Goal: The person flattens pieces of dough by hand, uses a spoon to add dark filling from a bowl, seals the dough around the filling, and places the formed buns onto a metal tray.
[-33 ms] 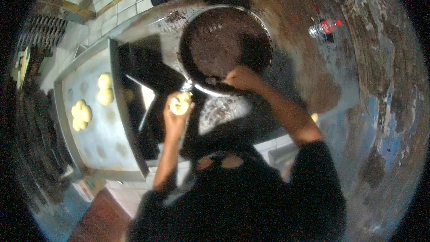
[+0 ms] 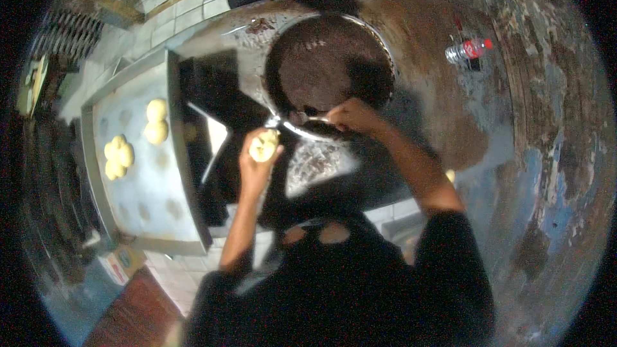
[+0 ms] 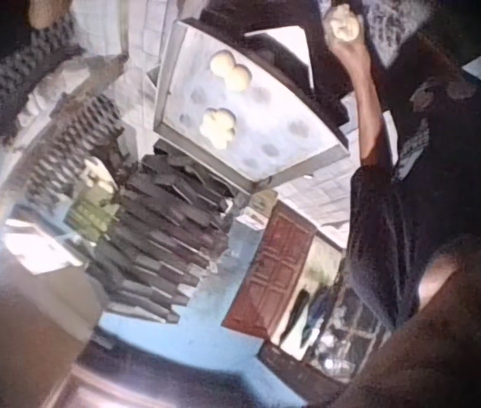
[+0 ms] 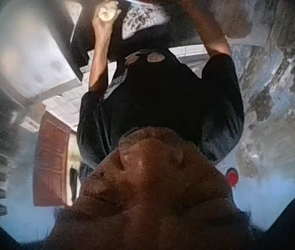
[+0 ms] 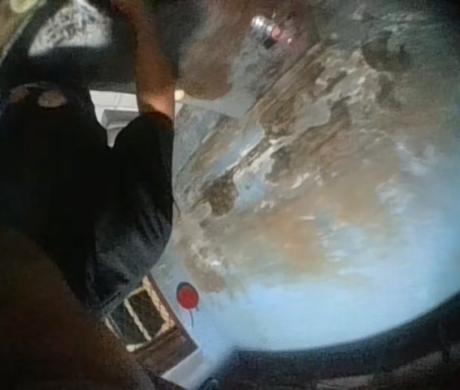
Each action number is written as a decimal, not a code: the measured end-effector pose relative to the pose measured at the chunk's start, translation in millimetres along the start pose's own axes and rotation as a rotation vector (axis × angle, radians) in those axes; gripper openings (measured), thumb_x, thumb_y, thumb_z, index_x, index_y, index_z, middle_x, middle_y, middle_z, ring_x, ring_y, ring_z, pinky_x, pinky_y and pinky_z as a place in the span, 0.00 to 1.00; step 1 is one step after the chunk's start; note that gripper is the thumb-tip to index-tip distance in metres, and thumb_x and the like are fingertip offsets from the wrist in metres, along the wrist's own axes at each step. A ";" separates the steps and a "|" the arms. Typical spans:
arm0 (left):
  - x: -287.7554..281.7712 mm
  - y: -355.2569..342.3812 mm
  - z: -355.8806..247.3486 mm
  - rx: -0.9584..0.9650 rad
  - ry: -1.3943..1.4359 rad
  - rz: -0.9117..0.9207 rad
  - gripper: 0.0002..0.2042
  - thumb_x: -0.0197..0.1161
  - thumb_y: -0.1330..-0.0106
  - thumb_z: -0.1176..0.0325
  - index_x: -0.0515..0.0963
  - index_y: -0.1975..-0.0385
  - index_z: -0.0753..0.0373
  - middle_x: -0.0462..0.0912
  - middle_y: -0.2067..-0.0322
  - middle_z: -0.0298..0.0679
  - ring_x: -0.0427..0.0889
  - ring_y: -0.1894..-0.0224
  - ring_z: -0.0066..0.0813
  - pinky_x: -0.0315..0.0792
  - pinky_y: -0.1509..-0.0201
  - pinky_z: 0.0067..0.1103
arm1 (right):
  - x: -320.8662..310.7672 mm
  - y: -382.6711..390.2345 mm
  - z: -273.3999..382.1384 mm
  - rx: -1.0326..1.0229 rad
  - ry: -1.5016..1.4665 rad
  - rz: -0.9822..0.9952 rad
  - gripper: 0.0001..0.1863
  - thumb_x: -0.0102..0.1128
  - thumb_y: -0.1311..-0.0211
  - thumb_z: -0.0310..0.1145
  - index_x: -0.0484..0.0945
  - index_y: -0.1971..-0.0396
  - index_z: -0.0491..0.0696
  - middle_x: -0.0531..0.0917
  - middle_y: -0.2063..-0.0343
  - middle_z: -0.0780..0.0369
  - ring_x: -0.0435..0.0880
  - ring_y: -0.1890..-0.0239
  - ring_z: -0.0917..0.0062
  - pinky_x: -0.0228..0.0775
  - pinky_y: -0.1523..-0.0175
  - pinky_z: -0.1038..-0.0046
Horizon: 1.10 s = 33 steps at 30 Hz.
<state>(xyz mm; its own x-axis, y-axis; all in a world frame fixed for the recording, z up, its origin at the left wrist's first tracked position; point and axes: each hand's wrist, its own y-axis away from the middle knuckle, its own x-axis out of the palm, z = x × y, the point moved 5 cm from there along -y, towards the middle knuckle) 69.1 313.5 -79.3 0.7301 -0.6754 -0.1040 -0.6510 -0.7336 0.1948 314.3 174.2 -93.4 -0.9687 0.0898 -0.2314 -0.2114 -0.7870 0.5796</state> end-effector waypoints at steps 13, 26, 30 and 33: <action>47.7 26.7 23.0 0.190 -0.563 -0.138 0.18 0.61 0.39 0.77 0.71 0.48 0.59 0.83 0.57 0.55 0.83 0.58 0.61 0.76 0.59 0.43 | 127.9 144.7 16.2 -0.738 0.653 -0.639 0.12 0.63 0.38 0.27 0.83 0.55 0.44 0.78 0.70 0.55 0.83 0.72 0.59 0.74 0.70 0.64; 99.7 172.2 27.2 0.079 0.145 0.139 0.31 0.77 0.48 0.75 0.68 0.45 0.60 0.78 0.56 0.32 0.78 0.53 0.23 0.74 0.47 0.22 | 161.0 192.1 -3.8 -0.647 0.390 -0.437 0.23 0.56 0.36 0.21 0.71 0.40 0.38 0.84 0.55 0.55 0.85 0.55 0.67 0.75 0.46 0.69; 105.8 211.2 2.0 -0.200 0.386 0.135 0.25 0.77 0.44 0.72 0.72 0.48 0.58 0.79 0.61 0.29 0.77 0.62 0.18 0.73 0.61 0.16 | 142.2 252.9 -15.3 -0.618 -0.001 -0.602 0.23 0.51 0.33 0.21 0.70 0.38 0.40 0.82 0.45 0.54 0.79 0.41 0.67 0.67 0.35 0.68; 119.9 239.2 -12.2 -0.169 0.507 0.223 0.22 0.75 0.41 0.66 0.73 0.49 0.60 0.79 0.62 0.30 0.77 0.62 0.18 0.72 0.61 0.19 | 159.7 267.3 -32.7 -0.645 0.001 -0.538 0.28 0.53 0.32 0.25 0.62 0.33 0.41 0.83 0.47 0.55 0.81 0.44 0.65 0.66 0.33 0.67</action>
<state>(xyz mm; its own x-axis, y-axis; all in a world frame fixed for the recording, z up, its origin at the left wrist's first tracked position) 3.5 57.9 -33.3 0.6144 -0.6618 0.4297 -0.7888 -0.5273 0.3158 107.3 -41.9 -0.9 -0.7565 0.5526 -0.3499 -0.5286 -0.8316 -0.1704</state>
